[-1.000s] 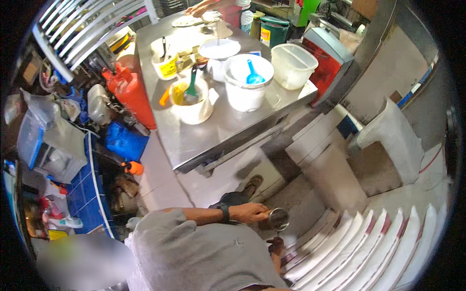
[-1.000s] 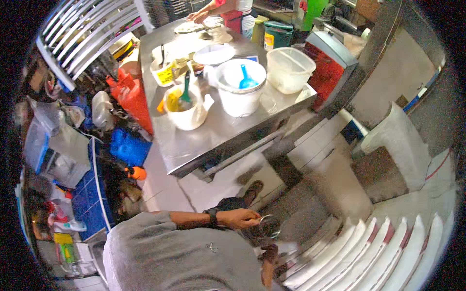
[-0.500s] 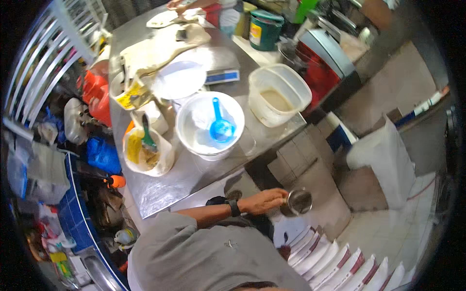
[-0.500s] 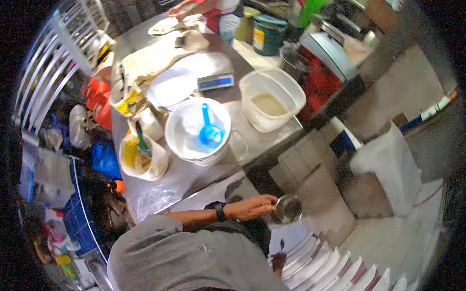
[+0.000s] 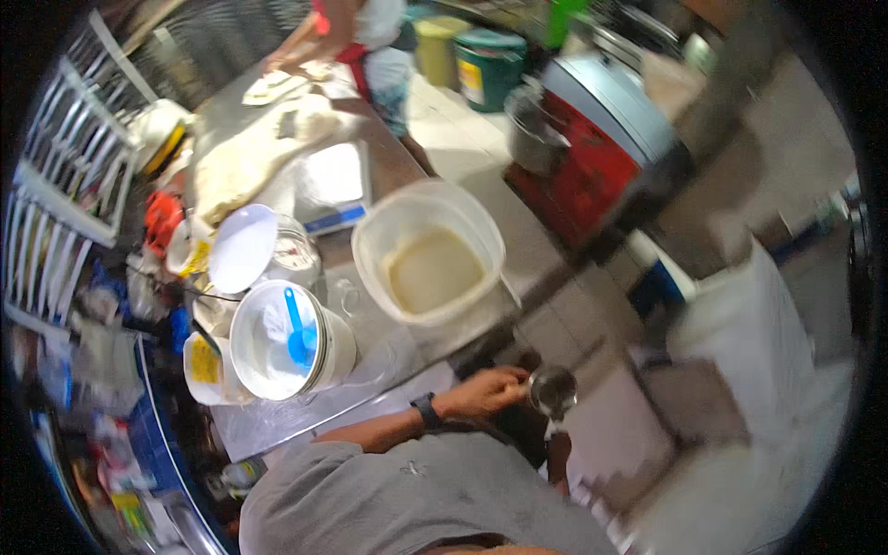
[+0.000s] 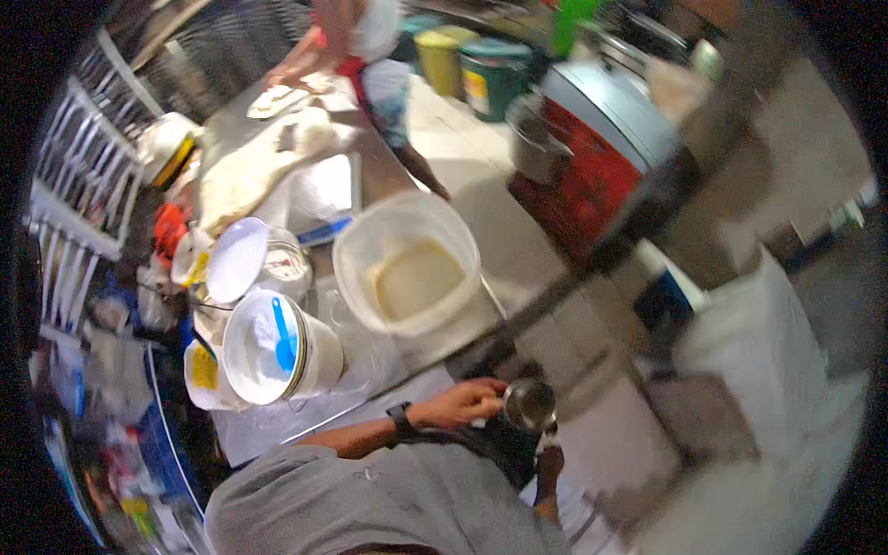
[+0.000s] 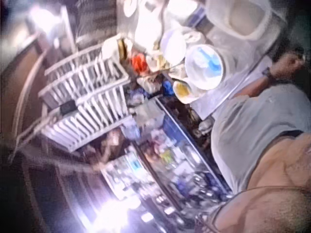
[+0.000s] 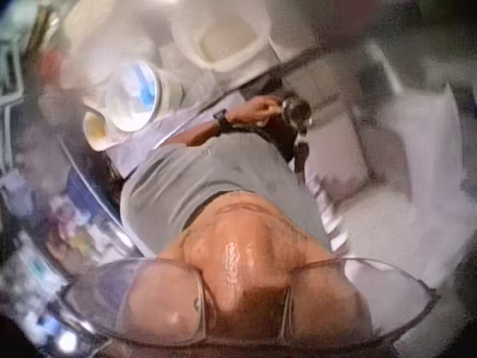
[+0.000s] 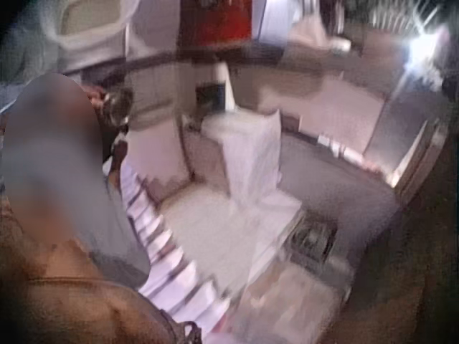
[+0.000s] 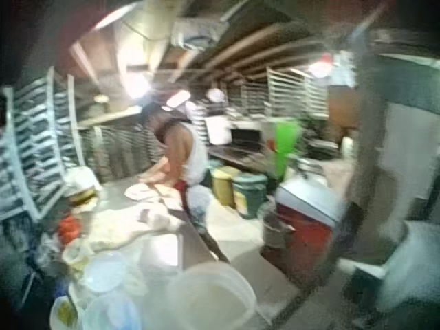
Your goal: The person opens a small dishwasher unit to retrieve a metal cup, walks through a bakery to a storage area, opens a lid on a container to retrieve a blue packet, and prepares to seal the packet using a heat sealer.
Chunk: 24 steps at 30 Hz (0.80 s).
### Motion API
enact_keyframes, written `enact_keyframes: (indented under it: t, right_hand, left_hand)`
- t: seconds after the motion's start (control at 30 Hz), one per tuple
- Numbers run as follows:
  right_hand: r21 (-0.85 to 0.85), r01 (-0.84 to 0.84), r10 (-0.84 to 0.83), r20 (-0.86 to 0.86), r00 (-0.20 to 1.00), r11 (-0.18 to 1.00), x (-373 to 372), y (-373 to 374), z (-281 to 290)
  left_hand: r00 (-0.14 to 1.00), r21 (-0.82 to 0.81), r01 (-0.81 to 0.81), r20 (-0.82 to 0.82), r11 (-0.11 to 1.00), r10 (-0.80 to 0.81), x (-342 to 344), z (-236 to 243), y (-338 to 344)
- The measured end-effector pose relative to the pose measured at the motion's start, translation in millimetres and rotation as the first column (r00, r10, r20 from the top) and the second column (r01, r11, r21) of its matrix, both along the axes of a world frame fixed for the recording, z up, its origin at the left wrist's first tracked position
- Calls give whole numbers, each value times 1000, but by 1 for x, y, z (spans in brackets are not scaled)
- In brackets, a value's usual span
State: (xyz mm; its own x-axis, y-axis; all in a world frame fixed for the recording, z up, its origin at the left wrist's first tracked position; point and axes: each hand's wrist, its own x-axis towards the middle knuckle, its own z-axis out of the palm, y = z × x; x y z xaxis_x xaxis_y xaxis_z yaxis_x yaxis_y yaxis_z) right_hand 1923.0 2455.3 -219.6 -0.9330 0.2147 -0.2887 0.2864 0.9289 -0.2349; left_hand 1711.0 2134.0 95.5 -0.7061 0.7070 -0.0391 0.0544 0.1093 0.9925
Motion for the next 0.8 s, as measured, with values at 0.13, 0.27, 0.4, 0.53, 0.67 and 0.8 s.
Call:
enact_keyframes:
  t: [0.13,0.27,0.4,0.53,0.67,0.8]
  right_hand:
    - [-710,455,-577,84,812,538,-42,88,-11]
    - [-576,477,-486,153,860,663,-138,190,16]
    - [-614,188,-319,-110,941,766,-247,282,-30]
    - [-906,338,-483,184,856,254,-374,246,58]
    - [-622,250,-333,-19,943,742,-425,192,180]
    - [-857,-57,-279,-228,933,512,-415,230,124]
  left_hand:
    - [993,-43,-96,-78,994,93,-51,17,66]
    - [951,-53,-157,260,986,165,-101,68,117]
    - [899,20,-217,393,976,193,-146,56,144]
    - [908,-65,-320,264,945,325,-185,28,165]
    - [871,76,-382,362,921,332,-244,52,181]
    - [611,61,-628,655,776,444,-294,51,178]
